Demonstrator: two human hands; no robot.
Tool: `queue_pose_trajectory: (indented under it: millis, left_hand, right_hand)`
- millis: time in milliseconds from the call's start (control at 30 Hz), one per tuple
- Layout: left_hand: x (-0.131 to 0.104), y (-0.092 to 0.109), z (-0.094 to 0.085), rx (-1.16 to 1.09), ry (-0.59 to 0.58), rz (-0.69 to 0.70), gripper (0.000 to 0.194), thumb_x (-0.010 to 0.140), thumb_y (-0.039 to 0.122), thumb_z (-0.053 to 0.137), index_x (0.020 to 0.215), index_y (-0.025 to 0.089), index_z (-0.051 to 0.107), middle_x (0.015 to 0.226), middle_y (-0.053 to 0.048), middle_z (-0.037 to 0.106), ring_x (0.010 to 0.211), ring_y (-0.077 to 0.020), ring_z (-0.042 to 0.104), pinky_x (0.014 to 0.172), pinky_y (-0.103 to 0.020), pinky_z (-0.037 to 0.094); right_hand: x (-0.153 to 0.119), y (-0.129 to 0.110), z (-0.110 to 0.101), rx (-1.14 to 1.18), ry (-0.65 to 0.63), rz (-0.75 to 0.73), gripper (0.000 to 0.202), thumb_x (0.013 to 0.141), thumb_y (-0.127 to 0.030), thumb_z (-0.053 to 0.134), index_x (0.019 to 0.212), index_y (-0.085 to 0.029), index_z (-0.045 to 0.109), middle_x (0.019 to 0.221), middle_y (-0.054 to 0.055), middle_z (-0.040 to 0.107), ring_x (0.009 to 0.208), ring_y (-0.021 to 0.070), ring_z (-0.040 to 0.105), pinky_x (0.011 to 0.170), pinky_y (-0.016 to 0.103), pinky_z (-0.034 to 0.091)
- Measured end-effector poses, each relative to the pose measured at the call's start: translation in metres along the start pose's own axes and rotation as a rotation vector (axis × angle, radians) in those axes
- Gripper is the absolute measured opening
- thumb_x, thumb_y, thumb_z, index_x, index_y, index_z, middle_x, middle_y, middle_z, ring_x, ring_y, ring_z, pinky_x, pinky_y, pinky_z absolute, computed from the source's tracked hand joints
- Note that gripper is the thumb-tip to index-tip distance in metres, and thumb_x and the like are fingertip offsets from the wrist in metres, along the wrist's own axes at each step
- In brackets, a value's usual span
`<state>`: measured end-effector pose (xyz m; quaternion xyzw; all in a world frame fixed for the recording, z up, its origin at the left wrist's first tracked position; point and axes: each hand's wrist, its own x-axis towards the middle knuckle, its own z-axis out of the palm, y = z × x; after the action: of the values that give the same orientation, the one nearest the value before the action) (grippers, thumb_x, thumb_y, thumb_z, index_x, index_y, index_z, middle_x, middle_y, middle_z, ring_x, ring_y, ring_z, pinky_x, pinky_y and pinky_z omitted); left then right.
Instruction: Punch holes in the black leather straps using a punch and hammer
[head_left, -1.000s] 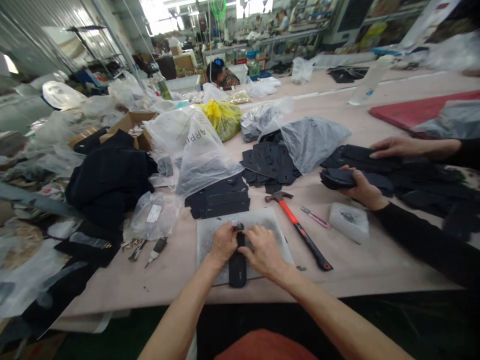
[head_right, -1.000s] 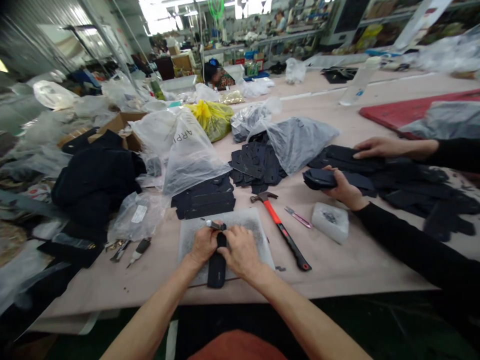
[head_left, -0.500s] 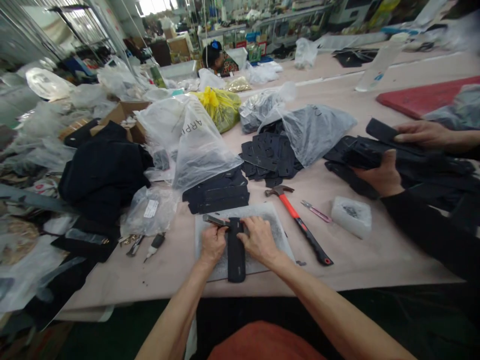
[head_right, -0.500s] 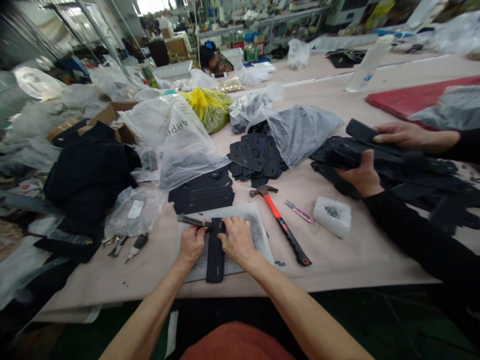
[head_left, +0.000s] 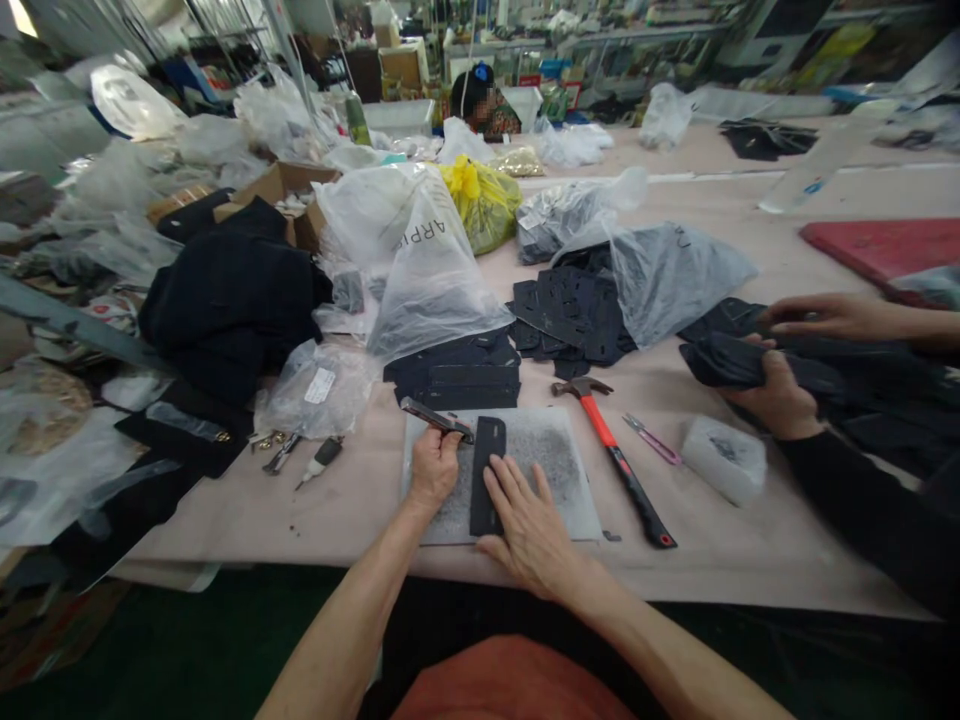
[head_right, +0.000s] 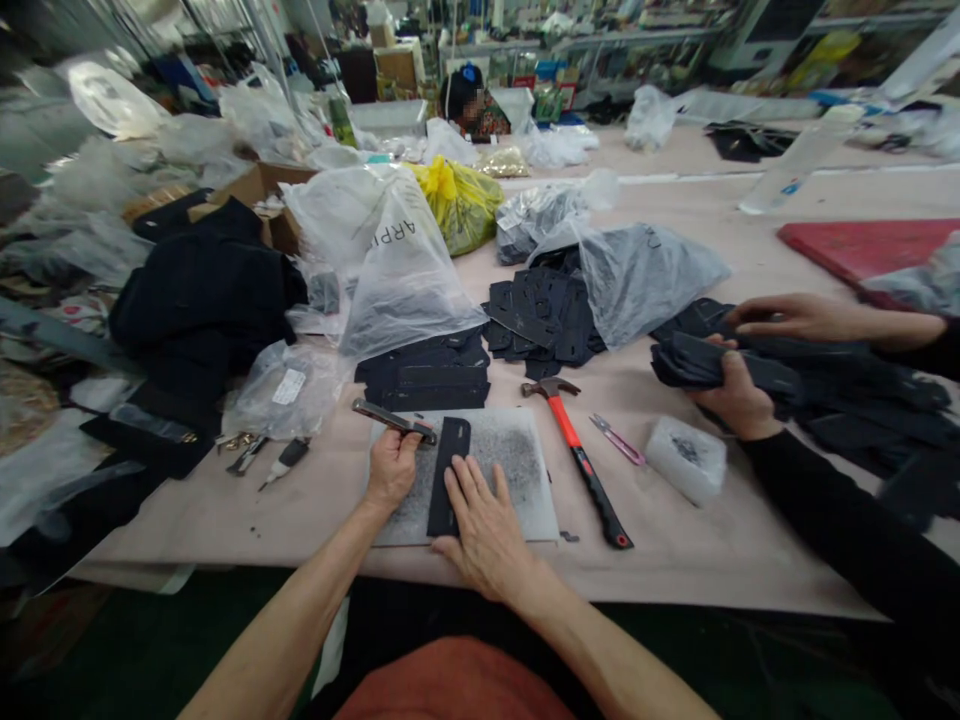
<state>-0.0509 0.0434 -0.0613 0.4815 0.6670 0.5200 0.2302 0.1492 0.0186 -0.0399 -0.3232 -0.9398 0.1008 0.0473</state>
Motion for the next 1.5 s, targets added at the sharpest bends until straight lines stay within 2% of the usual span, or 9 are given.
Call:
queue_pose_trajectory:
  millis: [200, 300, 400, 600, 700, 900, 1067, 1333, 1500]
  left_hand:
    - [0.002, -0.007, 0.0, 0.018, -0.019, 0.029, 0.022, 0.092, 0.029, 0.052, 0.099, 0.017, 0.07, 0.094, -0.006, 0.072, 0.09, -0.0226, 0.067, 0.081, -0.032, 0.052]
    - [0.002, -0.009, -0.001, 0.035, -0.044, 0.069, 0.022, 0.092, 0.028, 0.052, 0.099, 0.017, 0.071, 0.096, -0.007, 0.072, 0.091, -0.0229, 0.067, 0.083, -0.033, 0.053]
    - [0.001, -0.008, -0.001, 0.033, -0.087, 0.104, 0.023, 0.092, 0.027, 0.051, 0.097, 0.018, 0.071, 0.095, -0.006, 0.072, 0.09, -0.0222, 0.067, 0.084, -0.034, 0.054]
    - [0.002, 0.008, 0.003, 0.023, -0.167, 0.176, 0.024, 0.092, 0.027, 0.05, 0.098, 0.019, 0.071, 0.097, -0.005, 0.072, 0.093, -0.0207, 0.067, 0.083, -0.031, 0.056]
    - [0.005, 0.013, 0.01, 0.014, -0.213, 0.185, 0.024, 0.093, 0.028, 0.049, 0.101, 0.02, 0.071, 0.101, -0.005, 0.072, 0.098, -0.0203, 0.067, 0.088, -0.031, 0.056]
    - [0.005, 0.01, 0.018, 0.068, -0.272, 0.181, 0.025, 0.094, 0.028, 0.048, 0.103, 0.019, 0.07, 0.105, -0.006, 0.072, 0.101, -0.0211, 0.066, 0.093, -0.035, 0.056]
    - [0.005, 0.011, 0.019, 0.127, -0.292, 0.189, 0.024, 0.093, 0.027, 0.049, 0.103, 0.02, 0.07, 0.106, -0.005, 0.072, 0.102, -0.0214, 0.066, 0.095, -0.036, 0.055]
    - [0.003, 0.017, 0.02, 0.247, -0.258, 0.269, 0.025, 0.094, 0.027, 0.049, 0.105, 0.018, 0.069, 0.106, -0.007, 0.072, 0.102, -0.0221, 0.067, 0.095, -0.037, 0.055]
    - [0.006, 0.013, 0.027, 0.271, -0.244, 0.304, 0.024, 0.094, 0.024, 0.049, 0.106, 0.017, 0.069, 0.107, -0.007, 0.072, 0.102, -0.023, 0.068, 0.095, -0.039, 0.056]
  right_hand:
    - [0.065, 0.061, -0.01, -0.032, -0.018, 0.02, 0.067, 0.097, -0.047, 0.047, 0.153, -0.013, 0.03, 0.16, 0.014, 0.018, 0.147, 0.0328, 0.016, 0.117, 0.061, 0.013]
    - [0.08, 0.073, -0.017, 0.003, -0.017, -0.003, 0.064, 0.098, -0.045, 0.048, 0.152, -0.015, 0.032, 0.159, 0.012, 0.022, 0.147, 0.0322, 0.018, 0.117, 0.061, 0.016]
    - [0.072, 0.068, -0.017, 0.045, 0.016, -0.009, 0.063, 0.097, -0.045, 0.051, 0.149, -0.014, 0.036, 0.157, 0.013, 0.026, 0.146, 0.0312, 0.02, 0.116, 0.06, 0.017]
    - [0.044, 0.051, -0.01, 0.14, 0.175, 0.169, 0.046, 0.094, -0.029, 0.055, 0.138, -0.015, 0.05, 0.151, 0.013, 0.039, 0.141, 0.0281, 0.029, 0.115, 0.055, 0.02]
    - [0.046, 0.051, -0.011, 0.181, 0.178, 0.198, 0.044, 0.092, -0.024, 0.056, 0.136, -0.019, 0.052, 0.149, 0.01, 0.043, 0.141, 0.0269, 0.03, 0.115, 0.054, 0.019]
    - [0.052, 0.054, -0.011, 0.249, 0.213, 0.27, 0.048, 0.086, -0.026, 0.064, 0.132, -0.021, 0.054, 0.146, 0.009, 0.045, 0.14, 0.0267, 0.03, 0.116, 0.054, 0.016]
    - [0.051, 0.055, -0.008, 0.274, 0.285, 0.327, 0.046, 0.082, -0.028, 0.07, 0.125, -0.017, 0.058, 0.147, 0.01, 0.043, 0.141, 0.0268, 0.028, 0.117, 0.05, 0.018]
    - [0.049, 0.055, -0.01, 0.312, 0.301, 0.305, 0.045, 0.081, -0.026, 0.07, 0.124, -0.016, 0.059, 0.146, 0.012, 0.045, 0.14, 0.0295, 0.028, 0.117, 0.052, 0.016]
    - [0.052, 0.061, -0.009, 0.291, 0.294, 0.306, 0.044, 0.083, -0.026, 0.066, 0.126, -0.017, 0.059, 0.146, 0.01, 0.044, 0.141, 0.0291, 0.028, 0.117, 0.052, 0.016]
